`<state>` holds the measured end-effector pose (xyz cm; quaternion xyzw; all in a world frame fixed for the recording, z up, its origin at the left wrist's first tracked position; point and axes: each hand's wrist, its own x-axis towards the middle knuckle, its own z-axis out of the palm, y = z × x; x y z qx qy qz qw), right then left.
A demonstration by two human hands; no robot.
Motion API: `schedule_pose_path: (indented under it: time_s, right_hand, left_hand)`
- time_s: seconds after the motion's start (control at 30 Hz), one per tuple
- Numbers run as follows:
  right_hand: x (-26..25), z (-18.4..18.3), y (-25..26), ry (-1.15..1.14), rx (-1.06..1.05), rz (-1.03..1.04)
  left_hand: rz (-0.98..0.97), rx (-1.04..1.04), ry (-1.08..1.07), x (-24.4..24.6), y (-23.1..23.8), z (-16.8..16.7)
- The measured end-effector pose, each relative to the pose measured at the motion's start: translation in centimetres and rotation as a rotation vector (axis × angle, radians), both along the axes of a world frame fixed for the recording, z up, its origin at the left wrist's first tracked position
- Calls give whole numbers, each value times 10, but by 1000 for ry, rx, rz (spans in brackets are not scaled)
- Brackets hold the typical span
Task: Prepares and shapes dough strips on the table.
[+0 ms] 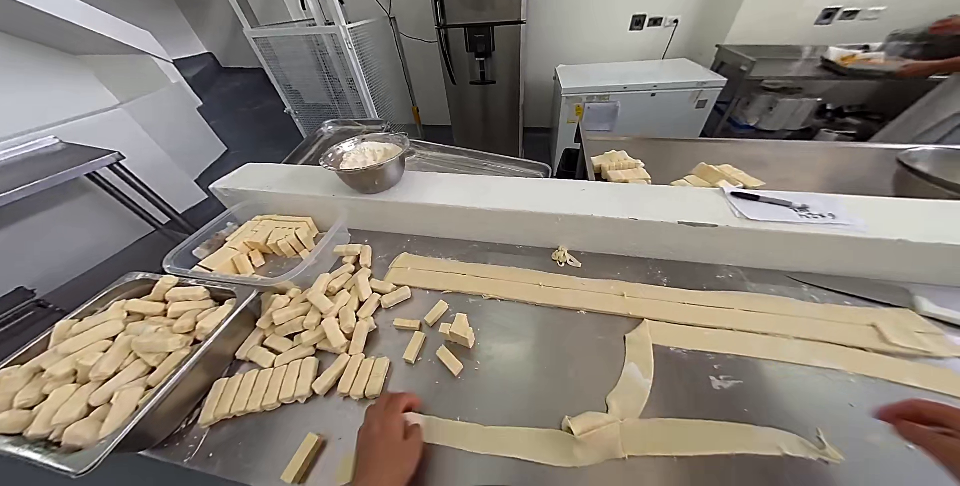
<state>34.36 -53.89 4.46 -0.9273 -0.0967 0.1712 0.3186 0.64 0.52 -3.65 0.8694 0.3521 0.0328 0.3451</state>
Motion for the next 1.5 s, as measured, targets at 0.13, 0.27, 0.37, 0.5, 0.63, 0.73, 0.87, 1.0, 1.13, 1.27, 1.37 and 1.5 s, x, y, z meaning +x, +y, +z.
schedule_pose_path:
  time_s: [0.13,0.27,0.37,0.5,0.63,0.73,0.87,1.0,1.13,1.27,1.37,1.5]
  right_hand:
    - [-40,-56,112,-189,118,397]
    - [-76,-97,188,-311,175,637]
    - [-83,-123,201,-448,224,650]
    - [-76,-109,187,-196,405,611]
    - [-51,-60,137,168,619,546]
    - [-16,-37,62,7,699,407]
    - [22,-21,-53,-144,555,96]
    - [52,-45,-121,-191,13,81]
    - [50,-76,-60,-219,-11,293]
    - [34,-89,51,-99,129,525]
    - [25,-88,100,-37,-83,678]
    - [28,-80,104,-5,0,683]
  left_hand:
    - [-343,142,-26,73,-89,17]
    - [-691,97,-72,134,-168,15]
    - [-734,97,133,159,-186,15]
    - [-646,-143,76,163,-181,30]
    - [-565,-587,-229,150,-156,62]
    - [-472,-747,-452,136,-130,71]
    - [-213,-569,-439,116,-85,50]
    - [-206,-50,283,121,-85,40]
    - [-408,9,157,181,-168,32]
    - [-756,32,119,256,-248,34]
    - [-887,195,338,289,-276,31]
    - [-922,180,334,285,-268,33]
